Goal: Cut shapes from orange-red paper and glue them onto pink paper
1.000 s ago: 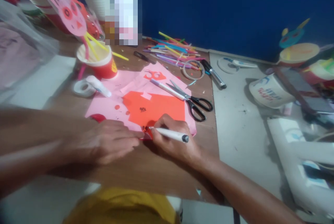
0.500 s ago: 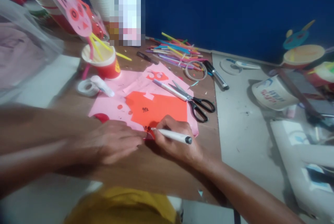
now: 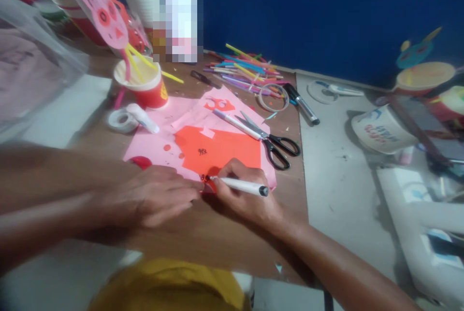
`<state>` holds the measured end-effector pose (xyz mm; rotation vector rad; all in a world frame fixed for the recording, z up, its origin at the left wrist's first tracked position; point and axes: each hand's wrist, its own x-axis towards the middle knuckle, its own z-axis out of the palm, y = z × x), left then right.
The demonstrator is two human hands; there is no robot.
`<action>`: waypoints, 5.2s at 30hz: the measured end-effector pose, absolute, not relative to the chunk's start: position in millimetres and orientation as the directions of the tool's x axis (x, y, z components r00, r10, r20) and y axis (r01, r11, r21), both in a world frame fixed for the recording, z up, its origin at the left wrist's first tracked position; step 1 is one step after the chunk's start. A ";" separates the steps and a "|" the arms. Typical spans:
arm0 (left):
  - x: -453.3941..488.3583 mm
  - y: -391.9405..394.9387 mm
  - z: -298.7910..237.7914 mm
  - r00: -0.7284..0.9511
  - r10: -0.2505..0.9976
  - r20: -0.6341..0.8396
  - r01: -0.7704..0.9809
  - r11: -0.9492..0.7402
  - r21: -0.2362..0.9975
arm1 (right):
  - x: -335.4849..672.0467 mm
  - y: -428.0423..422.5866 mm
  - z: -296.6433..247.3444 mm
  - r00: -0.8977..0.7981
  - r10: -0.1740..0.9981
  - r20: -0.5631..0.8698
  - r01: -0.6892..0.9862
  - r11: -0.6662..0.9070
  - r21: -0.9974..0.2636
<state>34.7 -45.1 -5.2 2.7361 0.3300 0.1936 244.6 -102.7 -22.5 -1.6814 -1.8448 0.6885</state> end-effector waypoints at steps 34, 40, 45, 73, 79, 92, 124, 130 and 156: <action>35.4 -45.4 -4.5 0.964 0.251 0.091 0.202 -0.909 0.365 | 250.0 -101.1 -25.5 -0.113 0.993 0.024 0.660 0.093 -0.746; 35.6 -45.4 -4.9 0.963 0.261 0.066 0.217 -0.897 0.386 | 247.7 -101.5 -24.4 -0.012 1.000 -0.009 0.625 0.000 -0.781; 35.0 -45.0 -4.8 0.954 0.286 0.088 0.219 -0.868 0.445 | 249.2 -101.7 -27.6 -0.004 1.000 0.003 0.629 0.005 -0.778; 44.0 -37.0 -14.4 0.741 0.579 -0.340 0.007 0.500 0.866 | 257.5 -103.1 -30.1 -0.061 0.995 0.078 -0.067 0.074 -0.995; 44.9 -42.2 -13.6 0.777 0.529 -0.340 0.046 0.492 0.870 | 255.4 -105.3 -27.8 -0.085 0.996 0.017 0.079 0.024 -0.997; 45.4 -46.3 -10.7 0.871 0.408 -0.275 0.003 0.556 0.831 | 243.3 -112.2 -26.2 -0.114 0.993 0.030 0.056 0.037 -0.998; 44.9 -34.8 -18.2 0.822 0.552 0.138 0.442 -0.772 0.458 | 307.6 -63.1 -32.4 -0.374 0.832 0.410 0.901 0.431 -0.054; 45.4 -38.6 -23.9 0.836 0.544 0.070 0.477 -0.784 0.397 | 256.5 -81.9 -19.7 -0.458 0.849 0.264 0.815 0.520 -0.257; 39.4 -33.9 -21.3 0.833 0.550 0.069 0.460 -0.755 0.468 | 222.6 -92.5 -14.5 -0.466 0.883 0.055 0.844 0.463 -0.273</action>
